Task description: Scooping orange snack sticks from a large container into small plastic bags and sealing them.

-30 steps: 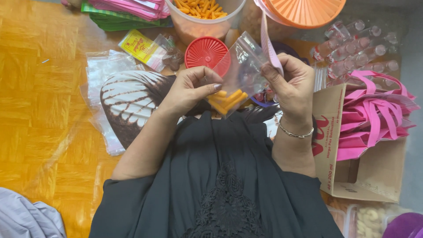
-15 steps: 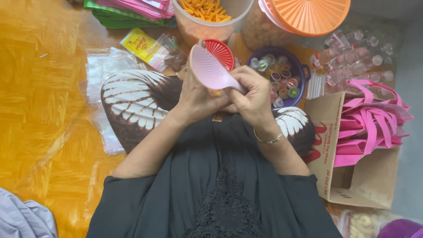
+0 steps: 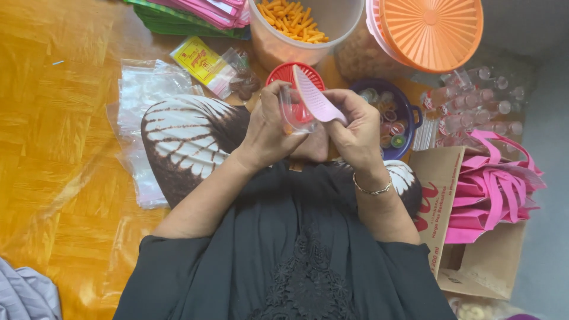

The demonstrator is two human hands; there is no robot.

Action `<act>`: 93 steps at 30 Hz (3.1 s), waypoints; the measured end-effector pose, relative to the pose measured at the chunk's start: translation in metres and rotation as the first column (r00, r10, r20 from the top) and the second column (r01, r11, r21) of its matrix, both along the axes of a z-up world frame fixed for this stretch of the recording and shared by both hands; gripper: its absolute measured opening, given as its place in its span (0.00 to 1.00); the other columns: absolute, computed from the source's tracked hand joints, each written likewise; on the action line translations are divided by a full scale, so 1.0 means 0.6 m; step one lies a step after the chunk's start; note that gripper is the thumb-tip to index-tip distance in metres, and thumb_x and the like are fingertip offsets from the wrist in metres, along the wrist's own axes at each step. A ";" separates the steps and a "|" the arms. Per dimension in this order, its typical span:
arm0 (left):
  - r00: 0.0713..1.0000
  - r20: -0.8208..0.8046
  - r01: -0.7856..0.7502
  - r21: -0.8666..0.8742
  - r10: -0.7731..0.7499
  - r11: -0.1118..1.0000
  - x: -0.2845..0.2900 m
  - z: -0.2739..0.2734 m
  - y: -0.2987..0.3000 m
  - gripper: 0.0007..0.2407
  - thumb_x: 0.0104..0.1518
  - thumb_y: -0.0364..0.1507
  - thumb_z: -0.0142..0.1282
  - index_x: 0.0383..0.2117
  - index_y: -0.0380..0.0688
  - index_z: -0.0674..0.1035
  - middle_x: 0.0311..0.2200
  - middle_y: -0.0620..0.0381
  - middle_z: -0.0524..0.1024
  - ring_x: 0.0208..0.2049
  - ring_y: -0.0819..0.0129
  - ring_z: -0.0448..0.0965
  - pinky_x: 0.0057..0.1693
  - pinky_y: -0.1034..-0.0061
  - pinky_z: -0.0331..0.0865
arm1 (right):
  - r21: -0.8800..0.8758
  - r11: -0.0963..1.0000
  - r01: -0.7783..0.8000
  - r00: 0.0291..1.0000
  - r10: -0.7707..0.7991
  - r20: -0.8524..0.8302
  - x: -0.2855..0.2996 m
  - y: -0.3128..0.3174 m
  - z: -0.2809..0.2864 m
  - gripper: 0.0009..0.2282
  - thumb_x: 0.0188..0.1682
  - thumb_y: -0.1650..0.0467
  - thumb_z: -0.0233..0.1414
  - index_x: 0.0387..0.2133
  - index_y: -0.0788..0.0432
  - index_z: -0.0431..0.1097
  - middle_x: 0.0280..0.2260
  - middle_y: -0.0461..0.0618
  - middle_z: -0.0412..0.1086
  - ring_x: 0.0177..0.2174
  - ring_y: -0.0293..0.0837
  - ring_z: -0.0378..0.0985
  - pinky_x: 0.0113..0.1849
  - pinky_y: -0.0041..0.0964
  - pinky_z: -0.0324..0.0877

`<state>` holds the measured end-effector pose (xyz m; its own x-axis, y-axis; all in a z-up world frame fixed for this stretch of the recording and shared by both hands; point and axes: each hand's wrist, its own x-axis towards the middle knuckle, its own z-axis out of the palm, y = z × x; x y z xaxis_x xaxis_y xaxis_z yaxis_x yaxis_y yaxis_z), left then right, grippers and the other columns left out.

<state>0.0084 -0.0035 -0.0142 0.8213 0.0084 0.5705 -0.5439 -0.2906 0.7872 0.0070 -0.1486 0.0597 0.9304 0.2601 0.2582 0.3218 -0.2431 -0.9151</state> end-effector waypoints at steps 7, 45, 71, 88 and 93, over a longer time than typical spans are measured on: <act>0.996 0.085 -0.012 0.018 0.010 1.000 0.003 -0.012 -0.001 0.27 0.37 0.26 0.61 0.41 0.30 0.57 0.30 0.42 0.68 0.34 0.46 0.70 0.43 0.60 0.65 | -0.072 0.997 0.005 1.000 -0.005 -0.001 0.019 0.030 -0.010 0.13 0.35 0.74 0.56 0.35 0.63 0.67 0.22 0.51 0.66 0.24 0.34 0.64 0.25 0.26 0.62; 0.954 -0.298 -0.033 0.027 0.039 0.999 0.042 -0.010 0.088 0.25 0.36 0.25 0.59 0.42 0.39 0.60 0.31 0.54 0.69 0.32 0.67 0.74 0.39 0.77 0.67 | -0.990 0.133 0.038 0.982 -0.190 0.012 0.477 0.021 -0.254 0.07 0.36 0.76 0.47 0.25 0.67 0.70 0.25 0.62 0.69 0.26 0.60 0.71 0.34 0.52 0.62; 0.940 -0.340 0.027 0.009 -0.022 1.000 0.052 -0.005 0.075 0.23 0.37 0.25 0.58 0.41 0.37 0.61 0.29 0.54 0.70 0.30 0.67 0.73 0.38 0.79 0.67 | -0.766 0.533 -0.360 0.838 -0.176 -0.516 0.425 0.037 -0.168 0.13 0.30 0.76 0.42 0.27 0.59 0.72 0.19 0.48 0.67 0.20 0.39 0.67 0.25 0.32 0.63; 0.930 -0.368 -0.008 0.015 0.013 1.000 0.058 0.007 0.090 0.23 0.38 0.25 0.58 0.41 0.39 0.61 0.29 0.54 0.70 0.30 0.68 0.74 0.37 0.78 0.67 | -0.676 0.723 -0.141 0.888 -0.209 -0.409 0.425 0.023 -0.151 0.10 0.32 0.74 0.45 0.25 0.60 0.71 0.17 0.47 0.66 0.20 0.36 0.67 0.25 0.27 0.65; 0.946 -0.325 -0.024 -0.014 0.018 1.000 0.067 0.013 0.091 0.23 0.38 0.23 0.58 0.41 0.39 0.60 0.30 0.53 0.69 0.32 0.67 0.74 0.39 0.78 0.68 | -0.681 0.728 0.076 0.978 -0.186 -0.090 0.425 0.007 -0.153 0.10 0.31 0.73 0.44 0.24 0.62 0.72 0.20 0.51 0.69 0.20 0.41 0.70 0.25 0.34 0.66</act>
<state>0.0488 0.0514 -0.0062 0.9615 0.0354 0.2725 -0.2518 -0.2834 0.9253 0.2618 -0.1444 -0.0322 0.9797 0.1866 -0.0732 0.1206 -0.8404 -0.5285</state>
